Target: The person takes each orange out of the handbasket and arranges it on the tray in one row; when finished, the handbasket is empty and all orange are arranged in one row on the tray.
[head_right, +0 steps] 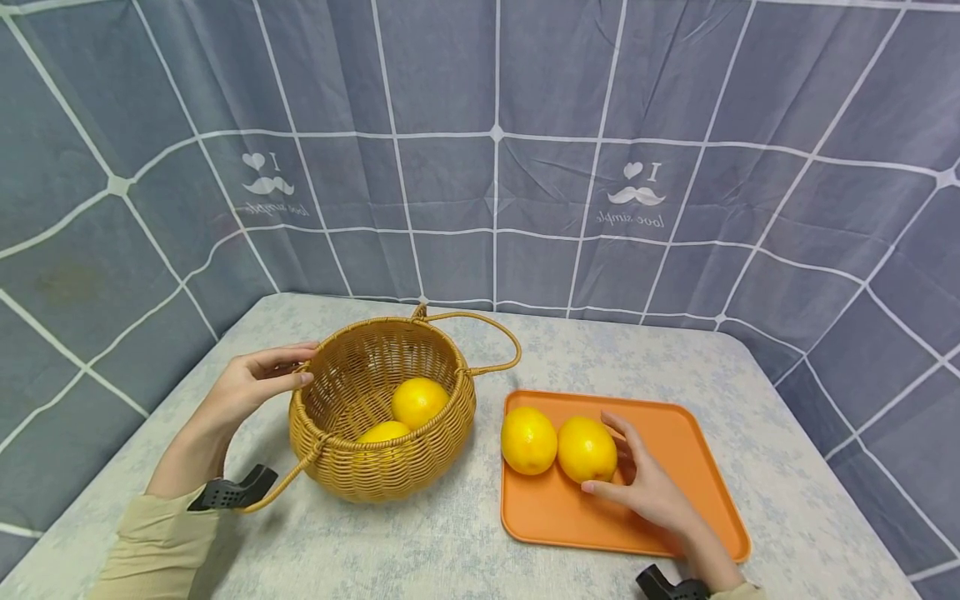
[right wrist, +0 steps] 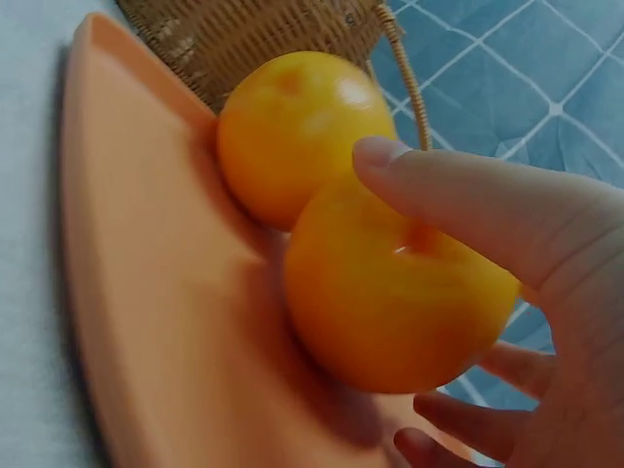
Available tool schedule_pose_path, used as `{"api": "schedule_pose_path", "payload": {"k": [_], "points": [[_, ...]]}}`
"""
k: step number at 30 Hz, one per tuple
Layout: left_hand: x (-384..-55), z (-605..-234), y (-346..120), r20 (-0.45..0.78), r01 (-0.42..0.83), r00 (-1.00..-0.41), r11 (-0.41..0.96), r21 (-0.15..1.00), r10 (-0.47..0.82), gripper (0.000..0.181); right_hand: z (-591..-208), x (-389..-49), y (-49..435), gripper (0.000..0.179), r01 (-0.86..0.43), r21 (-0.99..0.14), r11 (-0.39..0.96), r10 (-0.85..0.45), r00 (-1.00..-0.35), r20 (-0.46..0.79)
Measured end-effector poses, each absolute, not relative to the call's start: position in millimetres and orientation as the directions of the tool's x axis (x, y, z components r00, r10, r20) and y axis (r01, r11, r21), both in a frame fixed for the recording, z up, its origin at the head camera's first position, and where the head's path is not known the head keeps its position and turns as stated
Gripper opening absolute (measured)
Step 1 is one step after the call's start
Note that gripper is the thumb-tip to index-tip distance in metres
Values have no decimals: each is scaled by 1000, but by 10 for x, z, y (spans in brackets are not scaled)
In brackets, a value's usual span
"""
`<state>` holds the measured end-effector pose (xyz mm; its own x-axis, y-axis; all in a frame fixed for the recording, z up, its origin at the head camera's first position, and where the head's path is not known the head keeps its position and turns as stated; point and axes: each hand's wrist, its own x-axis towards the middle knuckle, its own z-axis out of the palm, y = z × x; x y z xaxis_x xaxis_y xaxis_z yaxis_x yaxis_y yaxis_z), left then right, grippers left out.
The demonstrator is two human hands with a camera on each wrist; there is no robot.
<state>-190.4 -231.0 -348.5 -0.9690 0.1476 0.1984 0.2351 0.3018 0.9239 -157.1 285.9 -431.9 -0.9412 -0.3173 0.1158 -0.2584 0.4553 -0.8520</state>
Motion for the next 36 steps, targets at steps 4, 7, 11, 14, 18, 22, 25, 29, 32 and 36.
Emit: {"api": "schedule_pose_path", "payload": {"k": [4,7,11,14,18,22,25,29,32,36], "points": [[-1914,-3498,-2312,206,243,-967,296,924,152,40,-4168,-1602,2881,86,-307,-827,471,-337,-929,152],[-1918,-3507,-2321,206,241,-967,293,925,147,41,-3997,-1649,2875,81,-376,-798,471,-370,-905,208],[-1920,-3512,-2328,207,242,-968,297,924,143,41,-3732,-1746,2810,76,-456,-775,437,-431,-863,265],[-1924,-3515,-2329,213,248,-966,299,922,146,41,-3530,-1836,2710,74,-488,-773,407,-476,-835,276],[-1929,-3516,-2329,216,252,-965,297,921,148,41,-3290,-1975,2505,71,-518,-777,357,-540,-793,281],[-1932,-3518,-2326,221,256,-964,293,921,150,40,-3097,-2120,2246,69,-520,-788,330,-603,-758,248],[-1930,-3517,-2320,220,256,-964,290,922,151,40,-2976,-2220,2031,68,-516,-797,314,-649,-730,217],[-1923,-3510,-2311,214,249,-965,285,925,149,40,-2870,-2352,1749,64,-523,-805,279,-708,-679,196],[-1918,-3506,-2312,213,246,-966,283,927,144,39,-2824,-2437,1556,64,-515,-813,271,-738,-654,168],[-1917,-3504,-2314,211,245,-967,285,927,144,39,-2786,-2518,1323,64,-456,-849,267,-760,-641,106]]}}
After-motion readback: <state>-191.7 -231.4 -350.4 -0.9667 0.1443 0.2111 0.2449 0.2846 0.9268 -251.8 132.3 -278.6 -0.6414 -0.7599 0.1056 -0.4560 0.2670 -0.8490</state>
